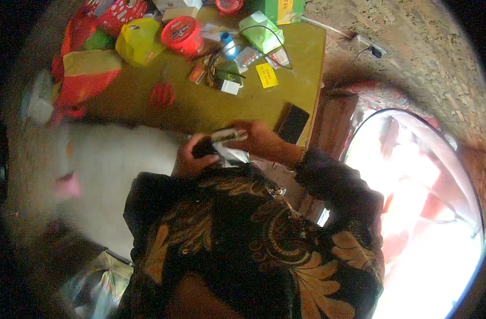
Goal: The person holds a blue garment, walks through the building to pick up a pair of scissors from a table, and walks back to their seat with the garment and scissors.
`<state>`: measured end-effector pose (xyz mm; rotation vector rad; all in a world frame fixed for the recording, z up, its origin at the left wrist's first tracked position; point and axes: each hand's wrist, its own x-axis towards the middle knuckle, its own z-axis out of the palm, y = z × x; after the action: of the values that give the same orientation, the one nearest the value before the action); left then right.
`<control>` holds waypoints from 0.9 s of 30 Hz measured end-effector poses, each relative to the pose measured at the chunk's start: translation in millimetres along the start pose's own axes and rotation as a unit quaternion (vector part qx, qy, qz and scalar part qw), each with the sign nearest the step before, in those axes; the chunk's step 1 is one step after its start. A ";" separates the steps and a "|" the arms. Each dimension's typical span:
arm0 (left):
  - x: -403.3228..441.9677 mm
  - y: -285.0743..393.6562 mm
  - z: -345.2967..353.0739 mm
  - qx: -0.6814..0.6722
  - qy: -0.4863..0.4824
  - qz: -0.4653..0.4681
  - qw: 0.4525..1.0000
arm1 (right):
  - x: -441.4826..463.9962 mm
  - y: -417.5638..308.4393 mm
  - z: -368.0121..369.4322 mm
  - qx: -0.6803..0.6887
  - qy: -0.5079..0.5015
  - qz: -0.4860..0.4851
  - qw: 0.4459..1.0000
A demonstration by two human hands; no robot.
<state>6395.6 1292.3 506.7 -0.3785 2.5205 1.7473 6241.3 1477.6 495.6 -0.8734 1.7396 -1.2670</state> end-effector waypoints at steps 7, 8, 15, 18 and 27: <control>-13.6 -34.6 -14.2 -0.093 0.052 -0.065 0.992 | -14.5 37.9 -165.8 -0.484 0.313 -0.165 0.800; -15.4 -40.0 -15.7 -0.082 0.061 -0.096 0.990 | -10.0 35.5 -184.8 -0.432 0.371 -0.046 0.821; -29.5 -51.9 -12.3 -0.038 0.148 -0.078 0.985 | 45.1 96.1 -271.1 -0.318 0.535 0.072 0.779; -38.9 -44.7 -11.6 -0.087 0.168 -0.134 0.973 | 70.1 95.1 -270.7 -0.255 0.529 0.071 0.807; -69.2 -52.2 -18.8 -0.177 0.221 -0.212 0.935 | 128.5 103.0 -266.4 -0.293 0.565 0.079 0.767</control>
<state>6476.5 1269.4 478.1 -1.3614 2.0971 2.0894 5938.6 1502.5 419.0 -0.1540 3.2098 -1.2017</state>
